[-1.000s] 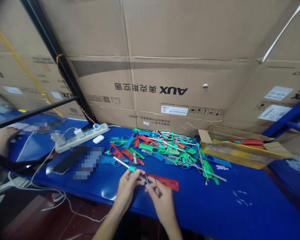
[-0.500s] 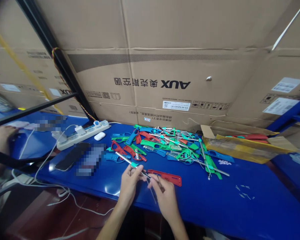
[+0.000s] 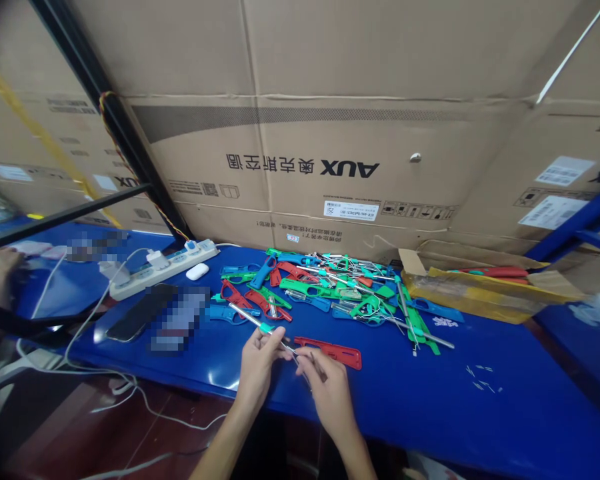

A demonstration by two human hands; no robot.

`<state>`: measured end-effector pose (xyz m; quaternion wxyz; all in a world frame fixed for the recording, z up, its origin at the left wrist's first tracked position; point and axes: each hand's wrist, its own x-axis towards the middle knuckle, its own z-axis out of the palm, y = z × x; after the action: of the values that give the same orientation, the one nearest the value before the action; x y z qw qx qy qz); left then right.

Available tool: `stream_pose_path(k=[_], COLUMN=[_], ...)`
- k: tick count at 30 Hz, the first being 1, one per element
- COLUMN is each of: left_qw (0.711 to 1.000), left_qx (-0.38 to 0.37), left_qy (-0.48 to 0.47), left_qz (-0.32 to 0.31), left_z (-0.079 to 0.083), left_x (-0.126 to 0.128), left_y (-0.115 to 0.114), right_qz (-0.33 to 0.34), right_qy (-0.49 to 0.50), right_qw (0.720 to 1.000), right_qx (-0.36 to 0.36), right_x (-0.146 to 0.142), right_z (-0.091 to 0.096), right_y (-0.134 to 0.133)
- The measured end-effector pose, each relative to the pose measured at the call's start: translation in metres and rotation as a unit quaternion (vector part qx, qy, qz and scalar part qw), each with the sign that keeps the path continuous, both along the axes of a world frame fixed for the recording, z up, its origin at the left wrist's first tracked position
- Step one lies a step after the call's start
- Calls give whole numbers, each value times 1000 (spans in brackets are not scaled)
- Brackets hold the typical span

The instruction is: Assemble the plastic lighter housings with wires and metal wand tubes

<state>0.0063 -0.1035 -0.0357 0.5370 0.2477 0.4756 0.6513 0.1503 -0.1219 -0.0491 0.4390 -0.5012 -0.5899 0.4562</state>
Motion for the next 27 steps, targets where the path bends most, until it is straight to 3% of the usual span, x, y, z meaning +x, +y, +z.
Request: stream_pose_path(k=[10,16,27], left_qw=[998,990,996], left_qx=[16,27,-4], left_qy=[-8,7,24], left_qz=[-62,-137,-89], left_z=[2,0,0], left_x=[0,0,0], left_y=[-1,-3,0], right_qz=[-5,-10,-5], right_qy=[41,54,-12], right_qw=[999,998,1000], right_qx=[-26,-33,17], right_x=[-1,-2,-3], right_z=[3,6,10], right_y=[-2,1,0])
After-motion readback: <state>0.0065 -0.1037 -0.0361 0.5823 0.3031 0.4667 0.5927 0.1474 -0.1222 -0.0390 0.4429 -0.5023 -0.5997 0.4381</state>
